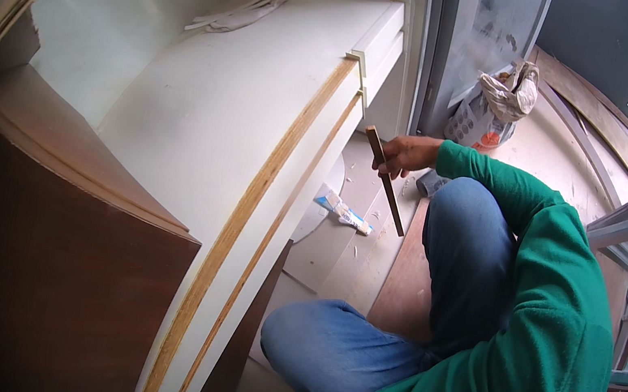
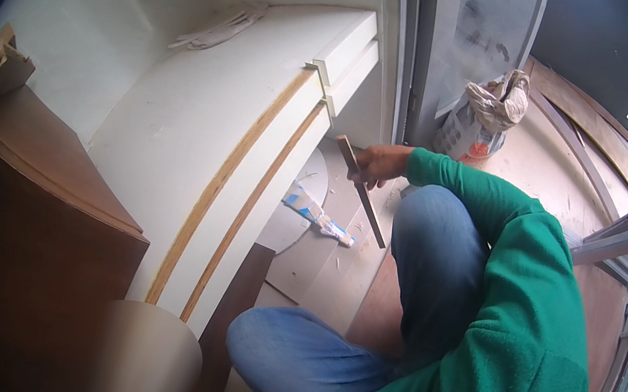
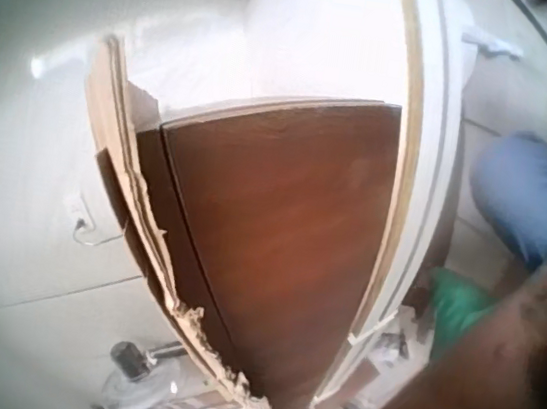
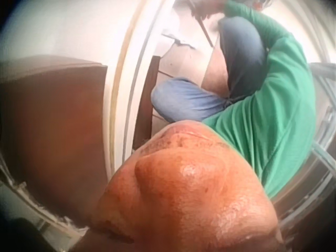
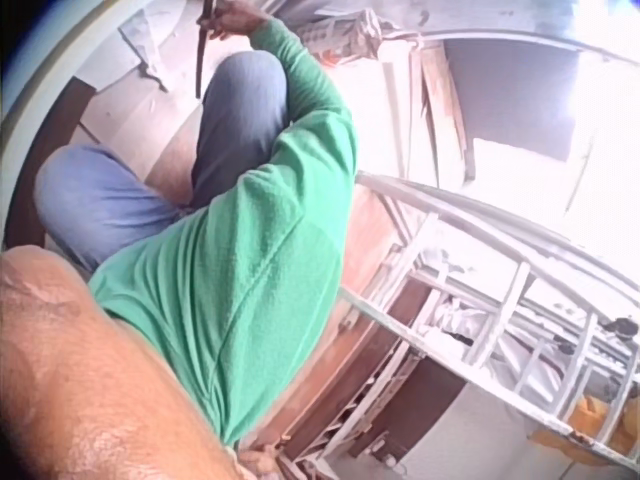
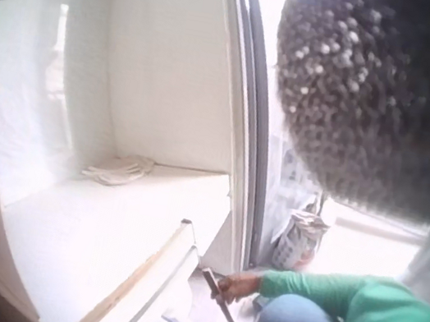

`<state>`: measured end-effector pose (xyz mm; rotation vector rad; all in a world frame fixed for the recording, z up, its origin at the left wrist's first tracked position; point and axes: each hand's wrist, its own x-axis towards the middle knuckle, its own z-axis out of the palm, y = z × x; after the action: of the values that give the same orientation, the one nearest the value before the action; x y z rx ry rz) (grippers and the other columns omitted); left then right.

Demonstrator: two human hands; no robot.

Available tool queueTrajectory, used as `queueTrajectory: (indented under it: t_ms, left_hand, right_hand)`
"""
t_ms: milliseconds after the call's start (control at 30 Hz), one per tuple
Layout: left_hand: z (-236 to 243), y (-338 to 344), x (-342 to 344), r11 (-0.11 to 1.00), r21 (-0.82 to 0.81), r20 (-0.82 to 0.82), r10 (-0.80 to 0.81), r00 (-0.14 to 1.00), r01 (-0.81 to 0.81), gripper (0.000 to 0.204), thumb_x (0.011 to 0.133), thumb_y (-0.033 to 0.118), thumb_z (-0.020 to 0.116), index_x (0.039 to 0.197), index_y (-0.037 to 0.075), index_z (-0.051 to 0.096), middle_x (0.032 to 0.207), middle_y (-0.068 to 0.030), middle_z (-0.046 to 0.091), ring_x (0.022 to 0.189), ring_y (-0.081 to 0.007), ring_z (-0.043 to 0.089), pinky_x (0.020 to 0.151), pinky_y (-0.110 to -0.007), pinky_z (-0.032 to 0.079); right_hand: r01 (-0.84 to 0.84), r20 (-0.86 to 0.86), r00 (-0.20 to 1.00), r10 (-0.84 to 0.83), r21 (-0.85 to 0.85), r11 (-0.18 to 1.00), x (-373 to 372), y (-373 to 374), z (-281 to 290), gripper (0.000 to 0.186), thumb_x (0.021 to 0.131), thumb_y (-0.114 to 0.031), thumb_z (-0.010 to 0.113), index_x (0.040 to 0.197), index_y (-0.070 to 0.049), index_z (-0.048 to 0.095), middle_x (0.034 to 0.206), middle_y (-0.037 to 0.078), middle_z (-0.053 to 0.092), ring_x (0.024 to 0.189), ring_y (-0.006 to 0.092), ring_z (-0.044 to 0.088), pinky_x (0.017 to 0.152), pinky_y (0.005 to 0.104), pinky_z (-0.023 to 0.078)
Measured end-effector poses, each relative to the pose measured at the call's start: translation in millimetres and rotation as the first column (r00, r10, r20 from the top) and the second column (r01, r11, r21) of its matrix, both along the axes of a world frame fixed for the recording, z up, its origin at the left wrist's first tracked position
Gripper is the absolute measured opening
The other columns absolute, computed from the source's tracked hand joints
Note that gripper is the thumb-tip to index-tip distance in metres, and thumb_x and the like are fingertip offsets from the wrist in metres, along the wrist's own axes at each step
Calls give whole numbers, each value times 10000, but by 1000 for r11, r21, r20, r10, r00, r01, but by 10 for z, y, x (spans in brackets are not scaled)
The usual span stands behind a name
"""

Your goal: The person installs a curved wooden stair nosing onto a white stair tread. They position the nosing, tap it into place with a rubber mallet, and adjust it to fit the stair edge.

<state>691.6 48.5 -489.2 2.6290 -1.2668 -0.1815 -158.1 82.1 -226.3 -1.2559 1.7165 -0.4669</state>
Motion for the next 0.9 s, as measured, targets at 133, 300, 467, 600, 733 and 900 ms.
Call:
queueTrajectory:
  t_ms: [133, 300, 467, 600, 733, 900]
  left_hand:
    - [-99, 48, -362, 988, 24, -67, -151, 986, 152, 434, 998, 279, 735, 1405, 147, 658, 1459, -142, 632, 1327, -290, 589, 1026, -473, 564]
    - [-196, 158, -1019, 890, 101, -217, -417, 883, 445, 394, 1008, 265, 724, 1371, 120, 686, 1428, -152, 646, 1289, -279, 617, 990, -460, 587]
    - [-109, 309, -1865, 655, 175, -412, -629, 659, 735, 358, 1017, 252, 713, 1338, 92, 713, 1397, -163, 661, 1251, -268, 645, 954, -447, 610]
    - [225, 220, -2876, 429, 116, -562, -715, 415, 896, 335, 1025, 241, 704, 1312, 70, 736, 1373, -171, 672, 1220, -259, 667, 925, -437, 628]
    - [696, -35, -4383, 221, -191, -636, -770, 51, 957, 318, 1033, 230, 695, 1285, 48, 758, 1348, -179, 683, 1190, -250, 689, 896, -426, 647]
    - [1451, -355, -5862, -64, -576, -561, -693, -452, 815, 280, 1038, 216, 742, 1211, -4, 752, 1200, -116, 696, 1039, -189, 697, 762, -336, 654]
  right_hand:
    - [95, -12, 995, -95, -13, 995, -13, 89, 39, 372, 1074, -319, 679, 1317, -39, 710, 1164, 106, 774, 1053, 218, 761, 897, 379, 622]
    - [145, 56, 988, -143, -40, 989, -50, 233, 59, 371, 1084, -327, 668, 1287, -21, 723, 1151, 115, 777, 1084, 219, 756, 928, 385, 616]
    - [91, 187, 979, -78, -61, 994, -82, 408, 18, 393, 1073, -319, 695, 1307, -6, 739, 1167, 121, 789, 1068, 223, 753, 939, 382, 611]
    - [61, 312, 949, -31, -89, 994, -52, 383, 3, 483, 1051, -333, 726, 1377, 22, 713, 1215, 168, 784, 1150, 255, 746, 962, 378, 604]
    - [95, 387, 921, -39, -127, 987, -71, 549, -68, 586, 1027, -437, 740, 1392, 21, 707, 1248, 186, 772, 1189, 287, 733, 1030, 408, 585]
    - [149, 397, 916, -56, -207, 967, -104, 588, -206, 583, 1054, -479, 710, 1389, -2, 713, 1213, 176, 780, 1172, 272, 737, 1021, 410, 589]
